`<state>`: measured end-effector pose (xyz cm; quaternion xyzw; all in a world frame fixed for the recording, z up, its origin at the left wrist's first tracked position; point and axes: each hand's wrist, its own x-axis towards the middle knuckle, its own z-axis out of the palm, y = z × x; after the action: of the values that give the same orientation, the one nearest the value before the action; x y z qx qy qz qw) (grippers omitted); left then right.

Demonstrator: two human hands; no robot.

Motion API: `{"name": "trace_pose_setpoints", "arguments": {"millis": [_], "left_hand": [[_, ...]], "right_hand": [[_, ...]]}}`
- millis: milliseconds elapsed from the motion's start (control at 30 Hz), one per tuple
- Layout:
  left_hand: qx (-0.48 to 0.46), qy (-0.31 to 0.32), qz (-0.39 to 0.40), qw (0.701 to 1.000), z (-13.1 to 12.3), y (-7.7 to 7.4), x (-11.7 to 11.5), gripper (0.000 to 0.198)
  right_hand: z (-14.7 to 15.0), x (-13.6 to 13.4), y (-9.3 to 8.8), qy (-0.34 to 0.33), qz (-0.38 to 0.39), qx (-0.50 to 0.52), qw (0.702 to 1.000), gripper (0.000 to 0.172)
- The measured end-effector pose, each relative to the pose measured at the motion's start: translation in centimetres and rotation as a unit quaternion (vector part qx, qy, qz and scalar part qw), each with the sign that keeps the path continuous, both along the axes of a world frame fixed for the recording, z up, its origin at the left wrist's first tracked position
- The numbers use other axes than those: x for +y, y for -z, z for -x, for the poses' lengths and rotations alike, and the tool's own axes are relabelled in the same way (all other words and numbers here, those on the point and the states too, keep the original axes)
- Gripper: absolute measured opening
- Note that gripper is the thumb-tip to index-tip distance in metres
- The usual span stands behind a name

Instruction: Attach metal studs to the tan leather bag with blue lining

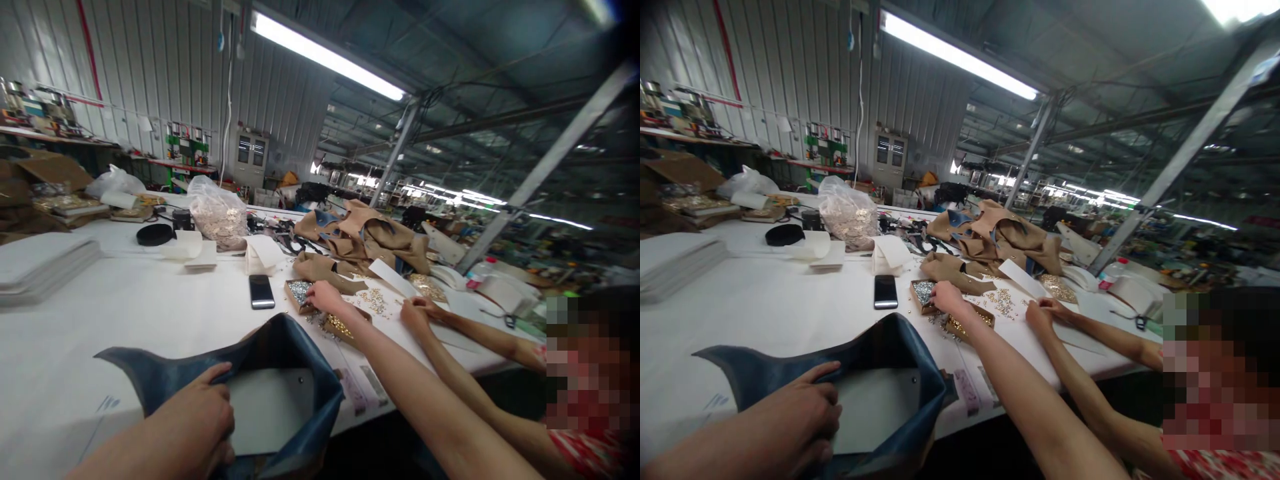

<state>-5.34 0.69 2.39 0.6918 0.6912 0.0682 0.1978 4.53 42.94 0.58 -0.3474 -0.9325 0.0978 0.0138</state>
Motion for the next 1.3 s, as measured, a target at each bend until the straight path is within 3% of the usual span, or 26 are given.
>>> {"name": "trace_pose_setpoints", "arguments": {"millis": [67, 167, 267, 367, 500, 667, 767, 867, 967, 1100, 1233, 1300], "left_hand": [[-0.035, -0.016, 0.025, 0.999, 0.2, 0.0, 0.0, 0.012], [-0.039, 0.012, 0.019, 0.999, 0.9, 0.4, 0.1, 0.017], [-0.022, 0.041, 0.010, 0.999, 1.3, 0.8, 0.1, 0.019], [-0.015, 0.024, 0.003, 1.000, 1.1, 0.8, 0.1, 0.017], [-0.010, 0.015, 0.003, 1.000, 0.7, 0.7, 0.0, 0.015], [-0.002, 0.047, -0.005, 0.999, 1.1, 1.2, -0.1, 0.015], [-0.001, 0.033, -0.003, 0.999, 1.1, 1.4, 0.0, 0.015], [-0.002, -0.002, 0.005, 1.000, 0.8, 1.1, 0.2, 0.013], [-0.006, 0.005, 0.006, 1.000, 0.6, 0.5, 0.2, 0.015], [-0.013, 0.026, 0.005, 1.000, 0.6, -0.3, -0.2, 0.019], [0.000, 0.042, 0.011, 0.999, 1.0, -0.3, -0.6, 0.018], [-0.014, 0.029, -0.004, 0.999, 1.3, -0.1, -0.8, 0.012]], "right_hand": [[0.2, 0.8, 1.0, 0.015, 0.005, 0.009, 1.000, 0.024], [0.5, 1.7, 1.8, 0.027, 0.015, 0.040, 0.999, 0.025], [0.4, 2.2, 2.2, 0.037, 0.029, 0.093, 0.995, 0.025], [0.4, 2.5, 2.3, 0.048, 0.056, 0.168, 0.983, 0.023], [0.4, 2.6, 2.1, 0.066, 0.142, 0.269, 0.950, 0.020], [0.4, 1.1, 1.1, 0.077, 0.244, 0.385, 0.887, 0.022], [-0.1, -1.6, -0.3, 0.049, 0.281, 0.432, 0.855, 0.034], [-0.7, -5.9, -2.0, -0.012, 0.309, 0.447, 0.840, 0.043], [-1.6, -11.4, -3.5, -0.098, 0.322, 0.423, 0.841, 0.036], [-2.9, -17.9, -5.2, -0.234, 0.235, 0.362, 0.871, 0.010], [-3.8, -21.8, -6.5, -0.318, 0.069, 0.388, 0.863, 0.023], [-4.0, -23.0, -6.8, -0.353, 0.044, 0.387, 0.851, 0.026]]}}
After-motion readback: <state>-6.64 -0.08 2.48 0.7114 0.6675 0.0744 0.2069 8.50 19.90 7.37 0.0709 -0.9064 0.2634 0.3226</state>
